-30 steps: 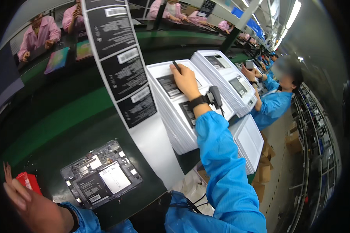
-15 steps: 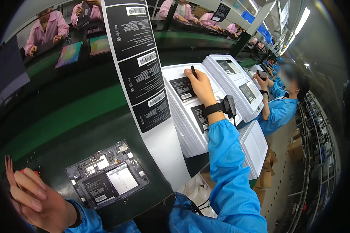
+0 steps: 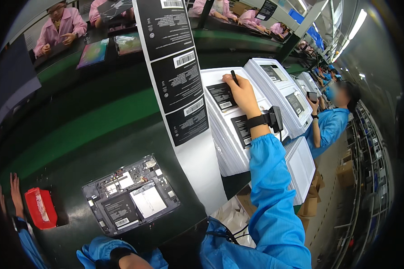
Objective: Applying labels to electronic components and assembling mainboard parts on a factory line.
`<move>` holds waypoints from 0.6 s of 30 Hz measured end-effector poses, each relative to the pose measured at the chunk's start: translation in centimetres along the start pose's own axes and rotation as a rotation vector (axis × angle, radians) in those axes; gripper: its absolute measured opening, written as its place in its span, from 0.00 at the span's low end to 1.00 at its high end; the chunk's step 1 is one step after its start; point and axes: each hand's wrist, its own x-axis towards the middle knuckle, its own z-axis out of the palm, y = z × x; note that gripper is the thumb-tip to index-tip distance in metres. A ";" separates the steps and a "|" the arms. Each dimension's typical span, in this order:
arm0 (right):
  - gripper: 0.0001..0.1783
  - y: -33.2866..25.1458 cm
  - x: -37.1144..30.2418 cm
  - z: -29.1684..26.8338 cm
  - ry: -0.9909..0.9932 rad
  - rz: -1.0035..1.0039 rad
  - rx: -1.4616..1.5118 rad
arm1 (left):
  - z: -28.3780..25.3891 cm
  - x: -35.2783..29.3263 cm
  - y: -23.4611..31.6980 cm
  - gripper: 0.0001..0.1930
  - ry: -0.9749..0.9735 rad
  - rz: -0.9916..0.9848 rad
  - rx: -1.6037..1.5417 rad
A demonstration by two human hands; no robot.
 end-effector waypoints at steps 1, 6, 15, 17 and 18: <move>0.28 -0.1 0.2 0.2 0.002 -0.010 0.009 | 0.2 -0.3 0.3 0.25 0.022 0.012 -0.068; 0.28 0.1 0.1 0.2 -0.009 -0.005 -0.024 | 0.3 -1.5 -1.0 0.26 0.099 0.110 0.030; 0.28 -0.6 0.3 0.7 -0.028 -0.007 -0.004 | -0.5 0.0 0.5 0.24 0.088 -0.108 -0.772; 0.28 0.4 0.0 0.0 -0.022 0.002 -0.008 | 0.2 -1.2 -0.2 0.24 0.079 -0.003 -0.439; 0.28 0.7 -0.1 -0.3 -0.019 0.009 -0.018 | 0.4 -1.6 -0.4 0.24 0.071 0.049 -0.272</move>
